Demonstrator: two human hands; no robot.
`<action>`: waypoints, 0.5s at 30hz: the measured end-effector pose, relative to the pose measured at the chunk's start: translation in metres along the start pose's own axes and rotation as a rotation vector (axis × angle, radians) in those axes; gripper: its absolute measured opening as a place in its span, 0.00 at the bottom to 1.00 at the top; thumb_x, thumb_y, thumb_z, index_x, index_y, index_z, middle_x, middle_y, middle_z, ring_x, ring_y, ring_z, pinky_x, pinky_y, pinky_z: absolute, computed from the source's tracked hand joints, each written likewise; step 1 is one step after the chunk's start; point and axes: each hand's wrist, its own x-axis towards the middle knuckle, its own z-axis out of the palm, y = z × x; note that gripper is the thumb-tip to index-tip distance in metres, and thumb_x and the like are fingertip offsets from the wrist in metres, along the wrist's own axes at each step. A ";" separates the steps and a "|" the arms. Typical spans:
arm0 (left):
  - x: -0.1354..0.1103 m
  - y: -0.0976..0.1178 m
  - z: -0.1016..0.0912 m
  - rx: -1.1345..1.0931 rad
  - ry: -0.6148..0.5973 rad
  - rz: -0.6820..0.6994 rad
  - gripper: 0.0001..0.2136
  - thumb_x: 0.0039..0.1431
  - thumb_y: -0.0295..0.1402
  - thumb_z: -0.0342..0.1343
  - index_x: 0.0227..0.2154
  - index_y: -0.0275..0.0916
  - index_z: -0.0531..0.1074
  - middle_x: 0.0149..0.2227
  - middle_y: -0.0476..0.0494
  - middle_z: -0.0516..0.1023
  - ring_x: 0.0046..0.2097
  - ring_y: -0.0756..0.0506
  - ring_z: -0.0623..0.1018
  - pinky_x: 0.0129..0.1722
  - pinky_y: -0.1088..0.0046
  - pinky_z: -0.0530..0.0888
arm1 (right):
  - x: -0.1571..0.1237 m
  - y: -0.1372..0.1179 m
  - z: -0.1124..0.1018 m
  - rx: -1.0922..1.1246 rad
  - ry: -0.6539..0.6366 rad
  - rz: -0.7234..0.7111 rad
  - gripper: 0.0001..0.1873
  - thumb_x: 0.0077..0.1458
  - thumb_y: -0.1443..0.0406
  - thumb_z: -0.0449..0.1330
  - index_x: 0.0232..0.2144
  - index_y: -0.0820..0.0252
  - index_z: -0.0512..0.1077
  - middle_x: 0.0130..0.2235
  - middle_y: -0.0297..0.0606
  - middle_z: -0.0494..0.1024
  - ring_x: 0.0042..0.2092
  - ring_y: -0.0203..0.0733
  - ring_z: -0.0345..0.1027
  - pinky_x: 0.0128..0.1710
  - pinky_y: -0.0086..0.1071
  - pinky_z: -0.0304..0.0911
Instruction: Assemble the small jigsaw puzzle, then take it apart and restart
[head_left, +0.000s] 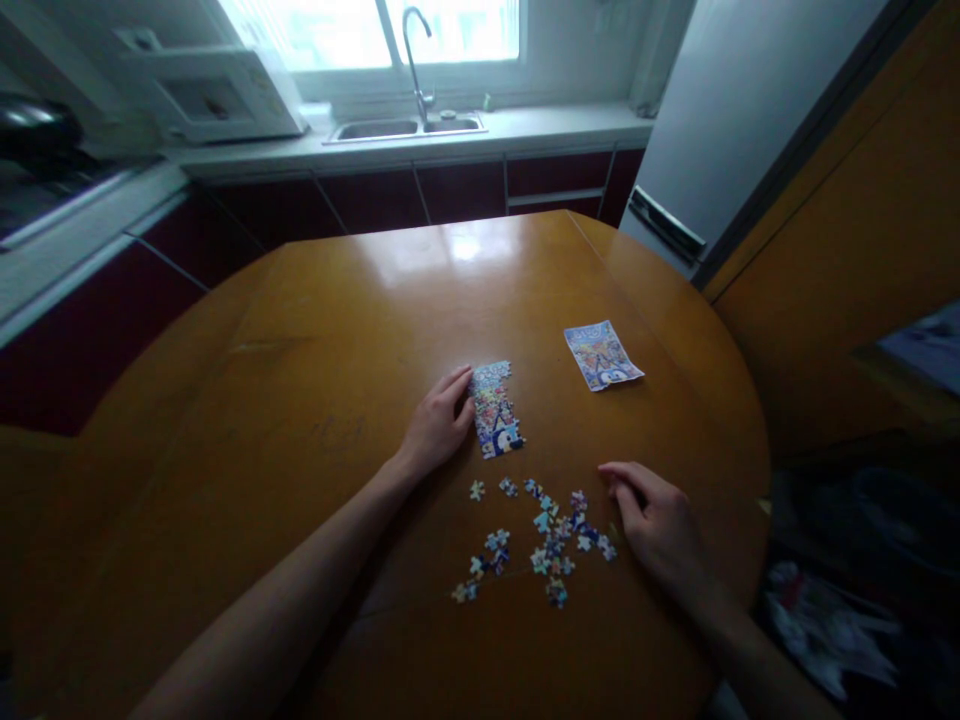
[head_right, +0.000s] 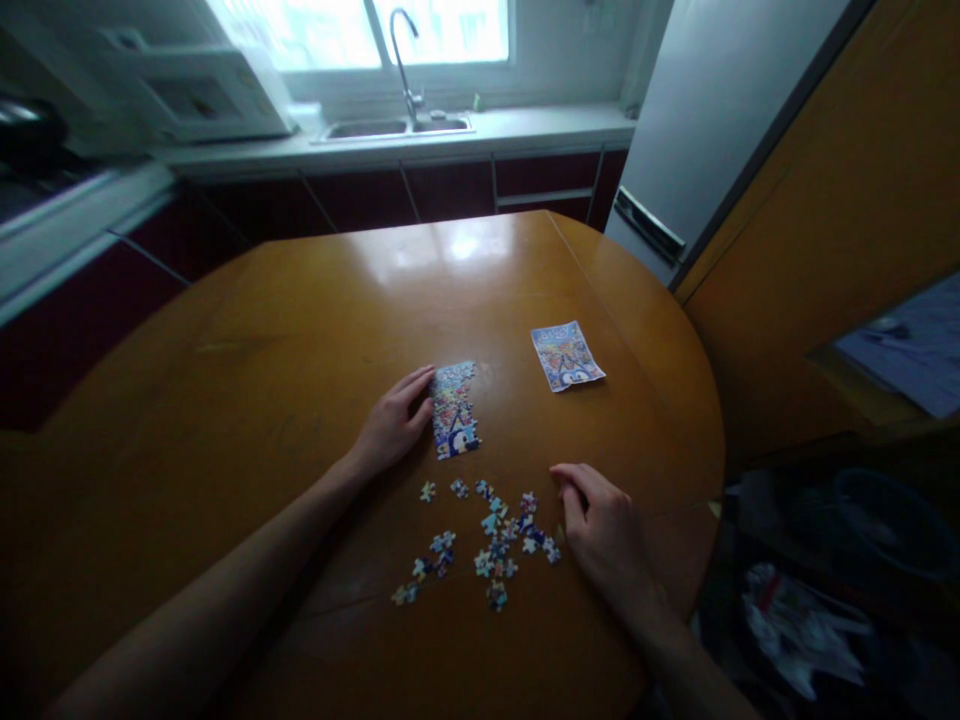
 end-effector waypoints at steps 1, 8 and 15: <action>0.000 0.000 0.000 0.000 -0.001 0.002 0.22 0.66 0.33 0.49 0.61 0.36 0.68 0.65 0.37 0.68 0.66 0.39 0.69 0.68 0.54 0.64 | 0.000 0.000 0.000 -0.003 0.000 -0.002 0.14 0.62 0.64 0.52 0.41 0.55 0.78 0.43 0.41 0.83 0.44 0.49 0.78 0.45 0.41 0.71; 0.000 0.000 0.000 0.002 -0.004 -0.005 0.23 0.66 0.34 0.48 0.61 0.32 0.68 0.65 0.35 0.68 0.65 0.39 0.69 0.68 0.55 0.64 | 0.003 0.001 0.002 -0.016 -0.008 -0.014 0.14 0.63 0.63 0.52 0.40 0.54 0.78 0.43 0.40 0.83 0.45 0.49 0.78 0.45 0.40 0.70; 0.000 -0.001 0.000 0.010 -0.008 -0.001 0.23 0.66 0.34 0.48 0.62 0.35 0.68 0.65 0.37 0.68 0.66 0.39 0.68 0.68 0.56 0.64 | 0.004 -0.003 0.001 -0.015 -0.014 0.001 0.13 0.61 0.65 0.52 0.40 0.54 0.78 0.43 0.40 0.83 0.45 0.49 0.78 0.45 0.40 0.70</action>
